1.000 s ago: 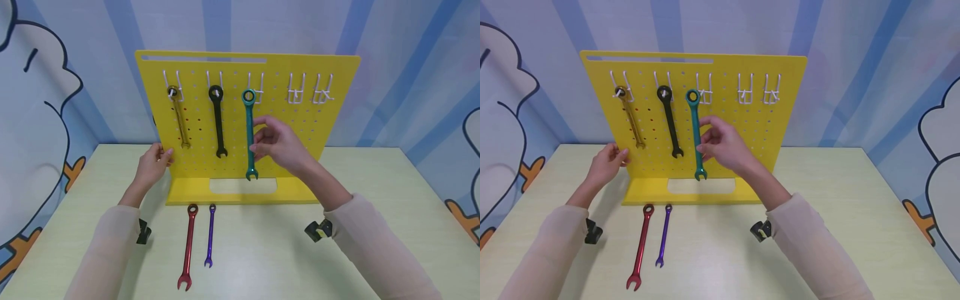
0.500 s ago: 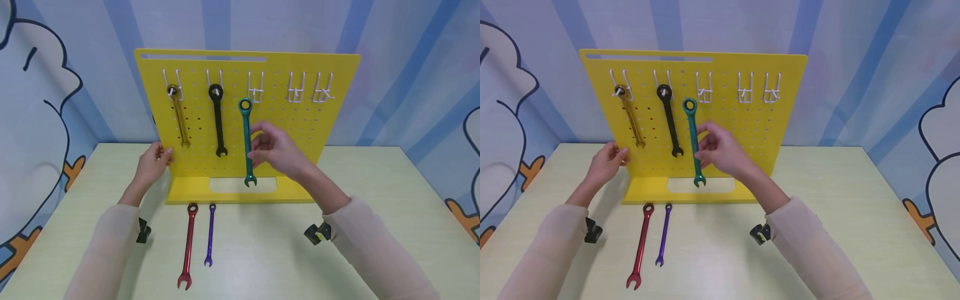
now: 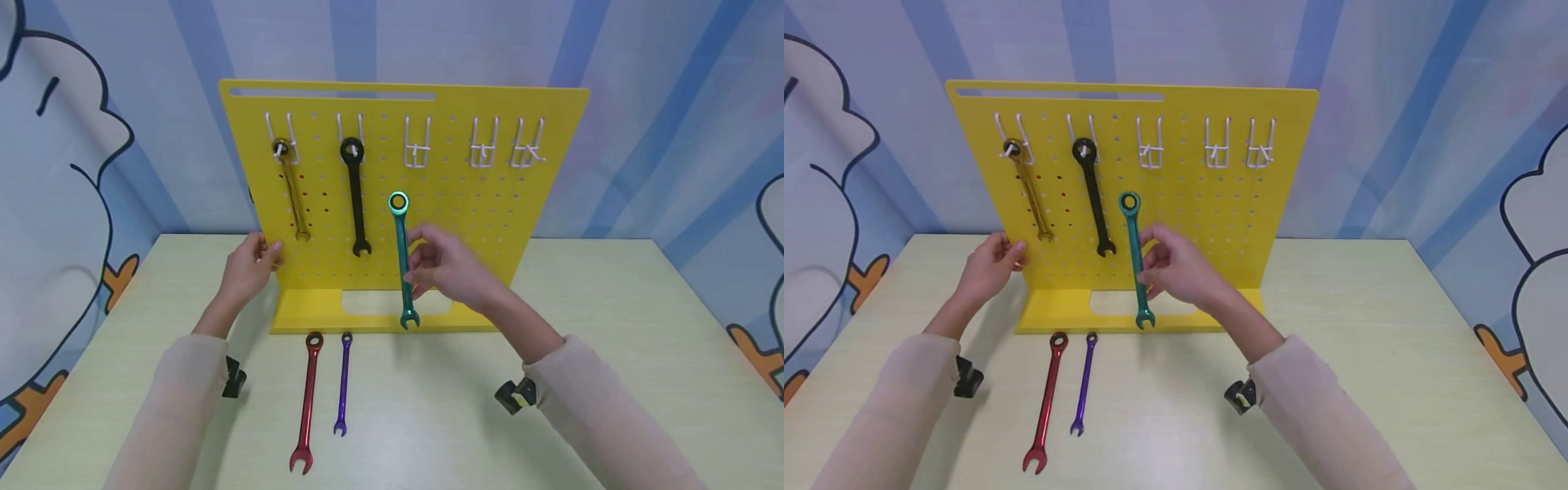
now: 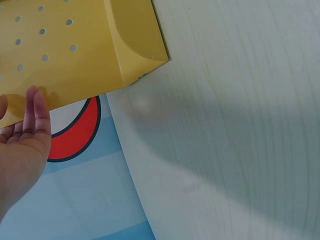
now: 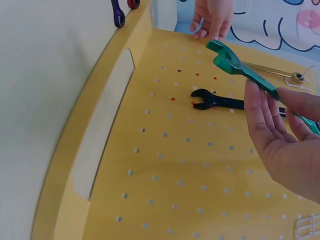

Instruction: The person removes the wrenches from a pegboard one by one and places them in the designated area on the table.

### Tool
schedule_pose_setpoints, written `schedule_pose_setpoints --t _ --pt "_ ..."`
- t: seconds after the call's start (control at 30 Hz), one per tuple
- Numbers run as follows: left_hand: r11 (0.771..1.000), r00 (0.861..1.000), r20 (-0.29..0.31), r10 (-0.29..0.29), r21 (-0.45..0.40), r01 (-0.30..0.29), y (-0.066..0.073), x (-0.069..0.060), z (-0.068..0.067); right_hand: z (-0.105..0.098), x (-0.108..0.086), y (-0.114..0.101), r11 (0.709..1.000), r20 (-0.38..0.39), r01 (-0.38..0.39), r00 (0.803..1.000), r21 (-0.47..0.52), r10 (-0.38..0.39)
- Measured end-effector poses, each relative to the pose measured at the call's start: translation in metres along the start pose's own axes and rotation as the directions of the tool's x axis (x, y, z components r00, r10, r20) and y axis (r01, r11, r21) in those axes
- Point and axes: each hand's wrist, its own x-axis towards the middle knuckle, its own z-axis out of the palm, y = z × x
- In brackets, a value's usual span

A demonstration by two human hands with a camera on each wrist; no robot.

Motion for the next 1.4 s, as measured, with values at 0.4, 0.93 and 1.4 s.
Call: schedule_pose_setpoints --t 0.4,0.93,1.4 --pt "1.000 1.000 0.006 -0.011 -0.006 0.011 -0.001 0.000 0.001 0.012 -0.003 0.033 0.996 0.012 -0.078 0.997 0.040 0.078" --pt "1.000 1.000 0.006 -0.011 -0.005 0.011 0.000 0.000 0.001 0.028 -0.012 0.062 0.985 0.102 -0.155 0.984 0.072 0.147" --pt "1.000 1.000 0.013 -0.013 -0.011 0.013 0.001 0.000 0.000 0.043 -0.013 0.081 0.962 0.119 -0.249 0.964 0.112 0.236"
